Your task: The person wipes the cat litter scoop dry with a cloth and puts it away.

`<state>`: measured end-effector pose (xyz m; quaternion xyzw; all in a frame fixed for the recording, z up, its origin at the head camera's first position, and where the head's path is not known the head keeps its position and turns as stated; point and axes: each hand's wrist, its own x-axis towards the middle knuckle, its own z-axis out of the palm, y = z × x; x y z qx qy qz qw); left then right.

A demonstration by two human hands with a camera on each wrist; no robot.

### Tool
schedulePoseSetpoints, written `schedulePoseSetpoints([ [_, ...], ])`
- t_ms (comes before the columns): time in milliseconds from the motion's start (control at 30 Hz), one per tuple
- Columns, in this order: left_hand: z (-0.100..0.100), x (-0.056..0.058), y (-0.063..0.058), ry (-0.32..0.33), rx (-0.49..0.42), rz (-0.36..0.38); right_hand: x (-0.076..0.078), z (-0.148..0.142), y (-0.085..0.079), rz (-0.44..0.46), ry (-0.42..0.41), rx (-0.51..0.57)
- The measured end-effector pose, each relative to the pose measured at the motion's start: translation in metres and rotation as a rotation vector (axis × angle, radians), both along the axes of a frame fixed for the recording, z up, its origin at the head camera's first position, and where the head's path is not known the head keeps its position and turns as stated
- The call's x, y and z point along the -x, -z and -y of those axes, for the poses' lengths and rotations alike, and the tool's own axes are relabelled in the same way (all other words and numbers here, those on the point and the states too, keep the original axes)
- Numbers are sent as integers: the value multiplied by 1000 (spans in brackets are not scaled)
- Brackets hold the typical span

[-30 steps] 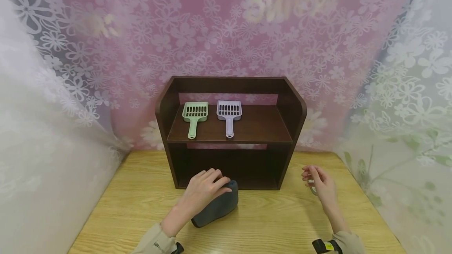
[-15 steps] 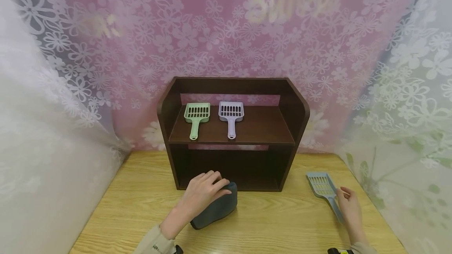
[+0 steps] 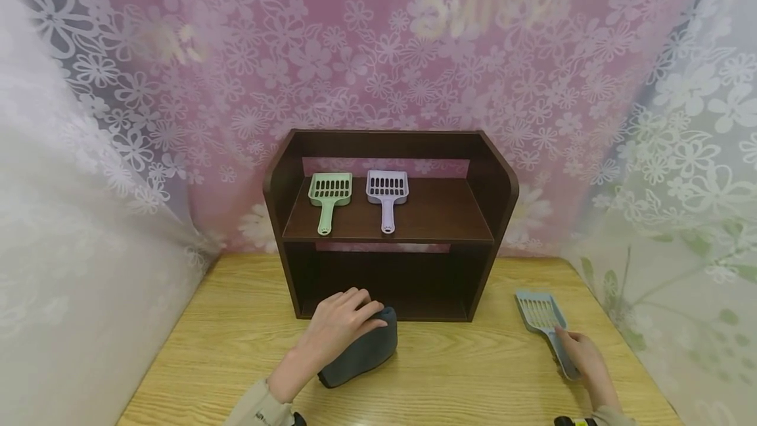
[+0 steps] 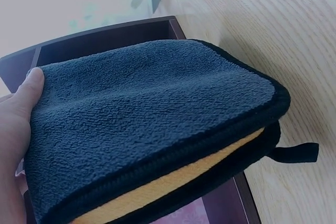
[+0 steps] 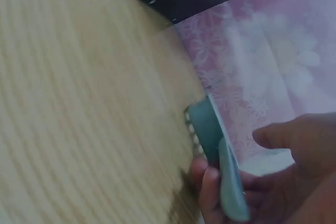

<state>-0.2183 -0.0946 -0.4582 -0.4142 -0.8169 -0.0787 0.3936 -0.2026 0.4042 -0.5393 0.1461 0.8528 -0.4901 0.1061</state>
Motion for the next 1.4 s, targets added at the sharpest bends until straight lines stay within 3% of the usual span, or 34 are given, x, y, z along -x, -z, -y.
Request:
schedulePoseSetpoints([
  [133, 0, 0, 1, 1, -4, -1, -3, -5, 6, 22, -50, 408],
  [267, 0, 1, 2, 2, -5, -6, -4, -14, 13, 98, -197, 771],
  [367, 0, 1, 2, 5, -8, -5, -3, -19, 20, 119, -322, 943],
  [467, 1, 2, 2, 11, -15, -4, -1, -22, 26, 127, -410, 1046],
  [700, 1, 2, 2, 14, -19, -4, -7, -13, 29, 92, -467, 1125],
  [833, 0, 3, 2, 13, -15, -4, -16, -3, 24, 65, -489, 1114],
  [1100, 0, 3, 1, 14, -22, -2, -29, 25, 14, 109, -511, 1068],
  [1400, -2, 3, 2, 33, -38, 17, -40, 48, 6, 96, -426, 944],
])
